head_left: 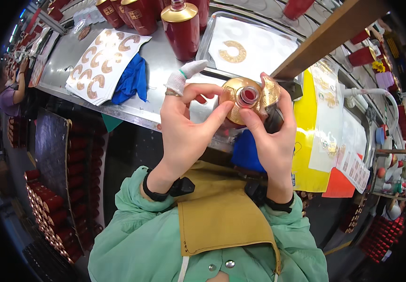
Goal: Applying decorative seals and branding labels to red liquor bottles on an assembly line.
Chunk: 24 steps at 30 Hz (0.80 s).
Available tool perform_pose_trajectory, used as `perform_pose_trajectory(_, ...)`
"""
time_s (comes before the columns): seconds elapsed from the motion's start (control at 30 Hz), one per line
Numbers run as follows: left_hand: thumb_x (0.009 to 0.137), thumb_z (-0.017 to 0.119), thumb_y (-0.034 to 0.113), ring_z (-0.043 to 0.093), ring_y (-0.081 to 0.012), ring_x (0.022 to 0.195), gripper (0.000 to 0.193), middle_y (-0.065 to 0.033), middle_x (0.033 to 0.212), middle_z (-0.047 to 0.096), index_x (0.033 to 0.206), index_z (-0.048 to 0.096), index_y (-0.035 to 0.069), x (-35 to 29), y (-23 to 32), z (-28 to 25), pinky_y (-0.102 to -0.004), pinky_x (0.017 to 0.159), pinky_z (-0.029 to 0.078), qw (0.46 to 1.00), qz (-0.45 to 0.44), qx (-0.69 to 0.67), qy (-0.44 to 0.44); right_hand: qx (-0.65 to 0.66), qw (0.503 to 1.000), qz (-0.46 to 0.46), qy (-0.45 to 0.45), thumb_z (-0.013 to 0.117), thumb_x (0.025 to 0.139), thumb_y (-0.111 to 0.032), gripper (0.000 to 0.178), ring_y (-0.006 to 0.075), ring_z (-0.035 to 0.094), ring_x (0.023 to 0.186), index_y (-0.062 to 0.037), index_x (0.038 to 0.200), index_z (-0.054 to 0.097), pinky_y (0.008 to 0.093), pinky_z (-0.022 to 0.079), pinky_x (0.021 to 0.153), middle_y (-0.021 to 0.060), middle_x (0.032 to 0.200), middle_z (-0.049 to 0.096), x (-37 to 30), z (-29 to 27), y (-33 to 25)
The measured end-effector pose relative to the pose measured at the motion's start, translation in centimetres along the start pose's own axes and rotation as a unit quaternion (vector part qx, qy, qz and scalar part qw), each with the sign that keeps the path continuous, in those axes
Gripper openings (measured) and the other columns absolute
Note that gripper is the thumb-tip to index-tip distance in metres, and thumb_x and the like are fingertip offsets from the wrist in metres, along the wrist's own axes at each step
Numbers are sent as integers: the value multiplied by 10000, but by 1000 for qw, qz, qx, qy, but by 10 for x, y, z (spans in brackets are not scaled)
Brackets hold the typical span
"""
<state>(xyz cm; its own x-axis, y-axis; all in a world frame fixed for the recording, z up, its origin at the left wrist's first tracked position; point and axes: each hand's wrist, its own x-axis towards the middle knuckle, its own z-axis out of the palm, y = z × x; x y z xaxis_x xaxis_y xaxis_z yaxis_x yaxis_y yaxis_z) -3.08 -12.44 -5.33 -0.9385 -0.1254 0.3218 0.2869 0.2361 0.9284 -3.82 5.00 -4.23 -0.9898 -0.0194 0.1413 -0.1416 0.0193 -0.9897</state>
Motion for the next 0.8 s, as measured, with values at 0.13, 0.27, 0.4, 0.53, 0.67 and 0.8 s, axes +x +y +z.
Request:
perform_pose_trajectory(0.13,917,763,-42,649,-181,1220,622,-139,1216,723,1449,440,-31,9,-8,5,-359,1077,493,978,-48,-205,-7,2,1000,-6,-8,795,933,-28,609,180,625,1243,13,1473,518,311,530,1036,120,1355,634,-1,0,0)
perform_pose_trajectory(0.27,949,739,-45,626,-205,1279,594,-157,1325,676,1450,422,-26,9,-11,13,-346,1088,509,936,-120,-330,-27,7,1000,-11,-17,792,935,-26,599,181,623,1249,20,1467,519,311,525,1047,118,1366,631,0,0,-1)
perform_pose_trajectory(0.4,977,712,-29,615,-197,1292,537,-143,1332,657,1444,447,-14,12,-13,16,-351,1092,521,907,-178,-380,-22,4,1000,-3,-26,790,932,-16,604,183,617,1262,22,1468,514,311,522,1055,113,1382,623,0,0,-3)
perform_pose_trajectory(0.53,988,701,-21,631,-181,1238,496,-123,1321,642,1429,476,1,14,-13,17,-347,1087,521,890,-197,-411,-10,1,1000,-3,-30,782,932,2,606,183,609,1274,23,1472,509,314,520,1064,107,1391,619,-1,0,-3)
perform_pose_trajectory(0.67,1006,689,15,619,-161,1223,426,-106,1314,632,1398,522,14,17,-16,18,-330,1059,522,883,-211,-419,-6,1,1000,-6,-29,771,942,5,595,183,608,1283,29,1474,507,322,509,1089,112,1414,617,-1,0,-4)
perform_pose_trajectory(0.8,1016,683,53,593,-180,1253,378,-111,1321,610,1373,567,17,18,-27,21,-350,1066,496,869,-211,-448,6,-15,999,-8,-33,765,954,-4,586,186,608,1299,42,1476,503,338,492,1128,124,1459,611,-1,0,-4)
